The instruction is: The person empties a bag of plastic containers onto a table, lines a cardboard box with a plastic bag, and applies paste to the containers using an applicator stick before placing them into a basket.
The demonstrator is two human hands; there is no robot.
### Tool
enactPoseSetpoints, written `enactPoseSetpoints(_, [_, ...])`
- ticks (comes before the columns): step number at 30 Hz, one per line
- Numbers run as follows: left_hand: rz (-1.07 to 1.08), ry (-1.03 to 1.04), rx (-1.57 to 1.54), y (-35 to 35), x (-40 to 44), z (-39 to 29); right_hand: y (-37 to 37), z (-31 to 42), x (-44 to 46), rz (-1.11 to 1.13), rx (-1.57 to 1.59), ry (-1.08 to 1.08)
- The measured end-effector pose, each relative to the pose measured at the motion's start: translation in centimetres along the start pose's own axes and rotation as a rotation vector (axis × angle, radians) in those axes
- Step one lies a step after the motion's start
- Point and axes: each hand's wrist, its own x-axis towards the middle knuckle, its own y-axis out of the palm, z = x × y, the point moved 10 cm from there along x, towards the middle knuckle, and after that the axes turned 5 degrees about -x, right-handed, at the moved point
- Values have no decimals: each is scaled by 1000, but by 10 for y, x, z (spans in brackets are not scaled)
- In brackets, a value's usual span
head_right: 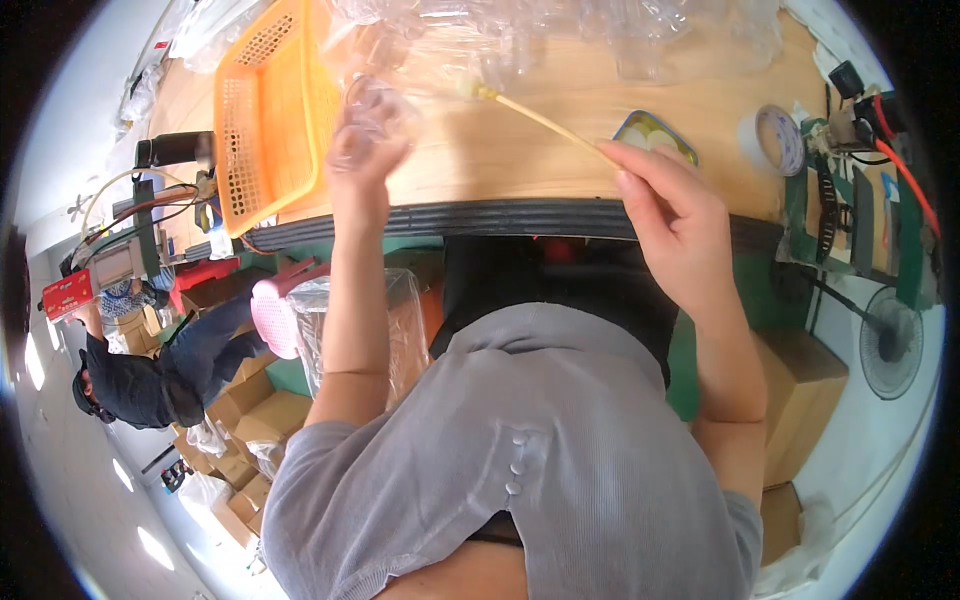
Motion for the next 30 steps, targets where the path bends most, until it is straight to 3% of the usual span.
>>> enactPoseSetpoints(3, [-98,-339,-1098,20,-6,25,11,-4,-5,10,8,-31])
enactPoseSetpoints(8, [-49,-358,-1388,48,-18,28,29,5,-2,15,-76,-59])
enactPoseSetpoints(19, [-25,-281,-1191,48,-23,16,34,8,8,60,-154,-83])
enactPoseSetpoints(23, [-123,-271,-1138,40,-24,20,31,17,1,40,-61,-81])
enactPoseSetpoints(30, [-35,-197,-991,49,-24,11,43,34,1,85,43,-95])
